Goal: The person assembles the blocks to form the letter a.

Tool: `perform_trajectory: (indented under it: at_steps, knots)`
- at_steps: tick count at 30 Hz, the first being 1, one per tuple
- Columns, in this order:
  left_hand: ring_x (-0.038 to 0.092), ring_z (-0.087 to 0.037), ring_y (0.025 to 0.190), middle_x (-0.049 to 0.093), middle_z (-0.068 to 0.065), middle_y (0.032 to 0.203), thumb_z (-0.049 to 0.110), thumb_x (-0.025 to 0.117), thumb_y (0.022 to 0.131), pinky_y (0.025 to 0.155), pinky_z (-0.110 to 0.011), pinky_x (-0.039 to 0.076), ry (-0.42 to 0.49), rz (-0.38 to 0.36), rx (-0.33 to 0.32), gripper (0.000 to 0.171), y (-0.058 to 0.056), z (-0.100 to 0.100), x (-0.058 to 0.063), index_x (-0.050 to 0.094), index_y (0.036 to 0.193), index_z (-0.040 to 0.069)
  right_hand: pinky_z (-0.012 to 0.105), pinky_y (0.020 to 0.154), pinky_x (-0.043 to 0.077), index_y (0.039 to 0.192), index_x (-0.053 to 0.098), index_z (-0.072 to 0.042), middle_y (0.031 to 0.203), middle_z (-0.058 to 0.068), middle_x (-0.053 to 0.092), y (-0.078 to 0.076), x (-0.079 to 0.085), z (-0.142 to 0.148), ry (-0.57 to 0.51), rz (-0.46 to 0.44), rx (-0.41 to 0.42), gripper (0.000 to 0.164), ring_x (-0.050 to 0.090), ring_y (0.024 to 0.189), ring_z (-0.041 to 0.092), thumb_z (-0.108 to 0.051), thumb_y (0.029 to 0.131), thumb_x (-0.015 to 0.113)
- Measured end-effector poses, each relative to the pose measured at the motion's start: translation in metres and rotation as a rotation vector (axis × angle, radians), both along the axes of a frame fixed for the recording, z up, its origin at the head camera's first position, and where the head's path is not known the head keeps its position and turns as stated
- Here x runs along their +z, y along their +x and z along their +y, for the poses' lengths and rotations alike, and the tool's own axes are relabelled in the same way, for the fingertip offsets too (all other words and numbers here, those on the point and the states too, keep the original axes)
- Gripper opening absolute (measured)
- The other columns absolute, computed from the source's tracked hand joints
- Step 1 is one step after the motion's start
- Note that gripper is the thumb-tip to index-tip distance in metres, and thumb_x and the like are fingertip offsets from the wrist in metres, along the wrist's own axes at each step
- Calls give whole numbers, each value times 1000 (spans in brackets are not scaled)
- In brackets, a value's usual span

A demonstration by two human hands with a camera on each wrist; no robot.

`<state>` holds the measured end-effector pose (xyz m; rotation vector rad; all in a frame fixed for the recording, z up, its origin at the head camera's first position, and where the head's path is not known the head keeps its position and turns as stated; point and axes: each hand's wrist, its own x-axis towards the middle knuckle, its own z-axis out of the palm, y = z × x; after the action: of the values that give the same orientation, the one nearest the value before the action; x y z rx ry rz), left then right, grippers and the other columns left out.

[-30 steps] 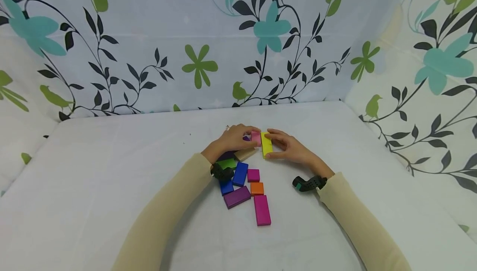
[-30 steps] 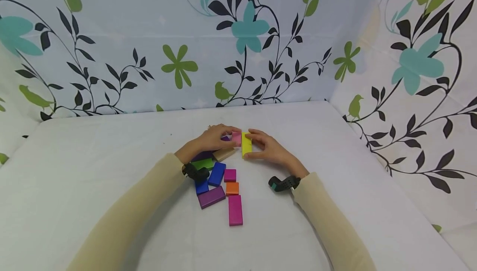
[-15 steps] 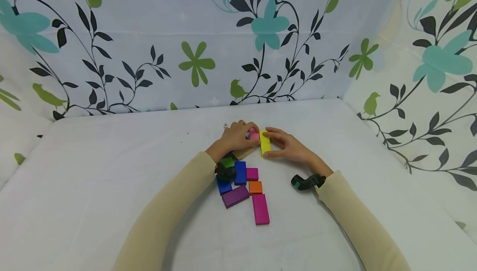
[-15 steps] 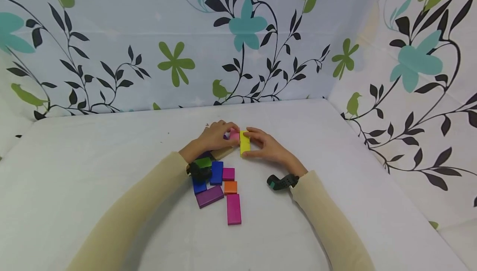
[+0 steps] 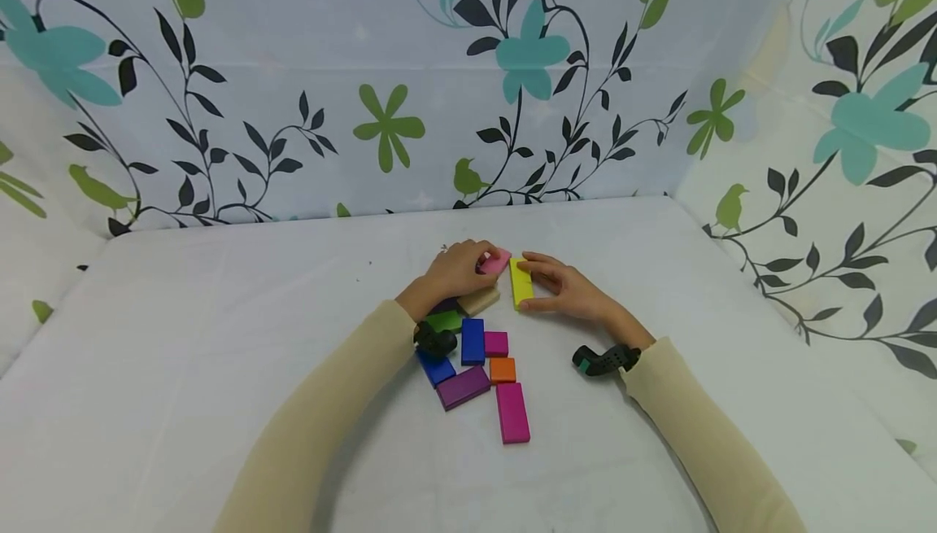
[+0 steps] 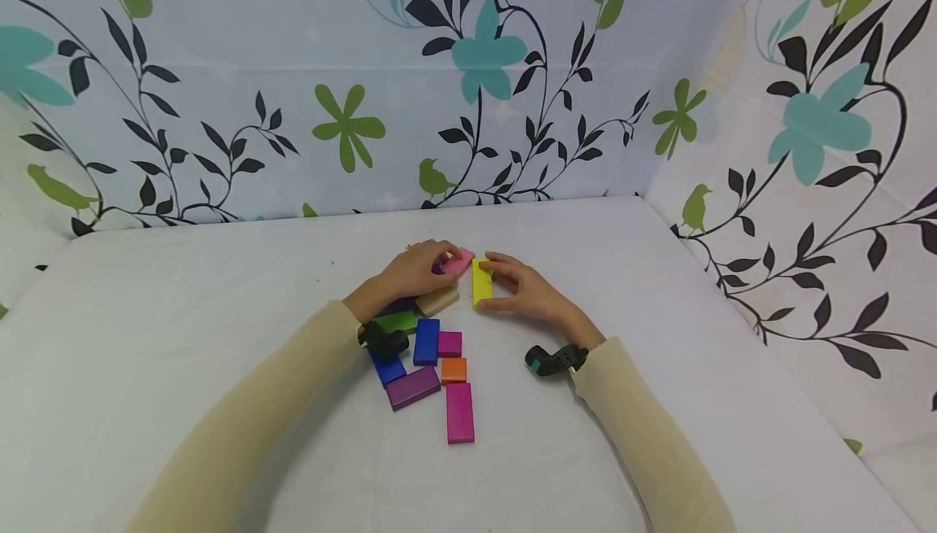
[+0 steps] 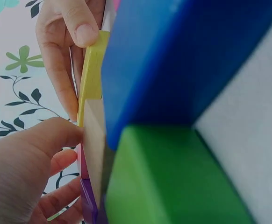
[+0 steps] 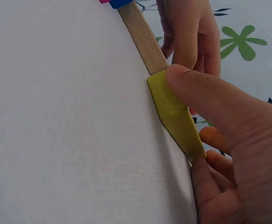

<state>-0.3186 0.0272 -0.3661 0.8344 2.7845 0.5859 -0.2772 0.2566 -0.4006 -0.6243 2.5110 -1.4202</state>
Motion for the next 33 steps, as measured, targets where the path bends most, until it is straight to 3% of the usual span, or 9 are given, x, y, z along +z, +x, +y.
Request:
perform_trajectory:
  at_steps: [14,24,33]
  knots:
    - [53,-25,111,59,-12,127,24,60,95,98,-43,42,62,-40,18,44,-3,-10,-4,52,135,10,33,110,31,144,46,-3,159,13,25,-1,-2,0,21,13,3,67,29,144,29,-13,85,76]
    - [49,-28,121,51,-13,139,15,53,97,105,-47,38,63,7,16,45,-6,-17,-7,48,141,7,35,109,32,144,46,-4,159,12,25,0,-1,-1,26,17,13,67,29,145,29,-15,85,76]
    - [52,-29,114,52,-18,130,9,58,94,102,-43,42,128,33,10,41,-6,-19,-6,53,134,0,33,109,32,143,48,-5,160,10,26,0,-2,0,27,13,16,65,27,146,27,-15,85,76]
